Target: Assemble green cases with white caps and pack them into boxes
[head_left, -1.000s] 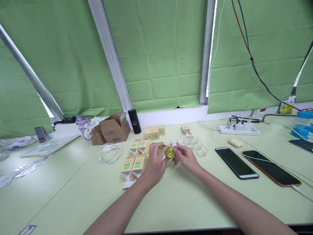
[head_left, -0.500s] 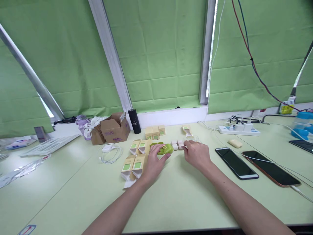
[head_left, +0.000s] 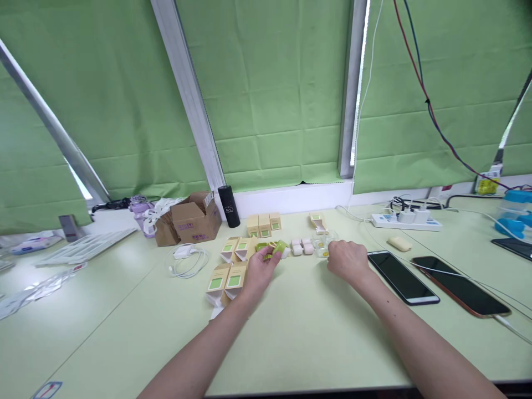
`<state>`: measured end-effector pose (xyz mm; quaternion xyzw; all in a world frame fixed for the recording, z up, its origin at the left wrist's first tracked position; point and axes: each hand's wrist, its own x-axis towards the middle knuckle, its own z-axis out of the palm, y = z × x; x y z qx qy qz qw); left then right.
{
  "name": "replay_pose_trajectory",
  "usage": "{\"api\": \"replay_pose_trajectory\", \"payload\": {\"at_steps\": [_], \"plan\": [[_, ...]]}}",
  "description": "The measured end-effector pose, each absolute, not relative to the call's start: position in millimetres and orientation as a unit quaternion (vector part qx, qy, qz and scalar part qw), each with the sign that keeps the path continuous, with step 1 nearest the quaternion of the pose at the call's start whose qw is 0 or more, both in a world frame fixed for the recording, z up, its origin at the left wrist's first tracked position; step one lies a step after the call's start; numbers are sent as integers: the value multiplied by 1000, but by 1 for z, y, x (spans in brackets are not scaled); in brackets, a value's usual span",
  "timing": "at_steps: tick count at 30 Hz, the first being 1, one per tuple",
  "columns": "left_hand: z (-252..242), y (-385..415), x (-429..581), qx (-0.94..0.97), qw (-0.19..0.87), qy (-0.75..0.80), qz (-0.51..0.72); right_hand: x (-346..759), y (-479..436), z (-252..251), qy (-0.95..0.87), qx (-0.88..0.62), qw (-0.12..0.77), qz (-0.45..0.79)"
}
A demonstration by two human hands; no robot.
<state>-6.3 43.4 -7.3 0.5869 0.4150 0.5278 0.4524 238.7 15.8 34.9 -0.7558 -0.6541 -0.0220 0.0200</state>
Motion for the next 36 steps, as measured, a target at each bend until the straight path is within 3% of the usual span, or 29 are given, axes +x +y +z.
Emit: {"api": "replay_pose_trajectory", "payload": {"at_steps": [7,15,22,26,30,33,36], "plan": [[-3,42,-6,561,510,375,534,198,2,21,-745,-662,75,-10],[0,39,-6,504,558,352,558,213,10,23,-724,-641,247,59],[1,38,-5,494,564,350,561,231,18,6,-757,-572,222,224],[2,38,-5,490,568,346,564,227,20,-6,-758,-568,210,242],[2,39,-5,492,564,338,571,220,25,-6,-716,-534,342,291],[1,40,-6,485,566,329,580,213,25,-4,-643,-406,484,433],[0,41,-7,477,566,322,591,205,21,-4,-541,-291,539,576]]}}
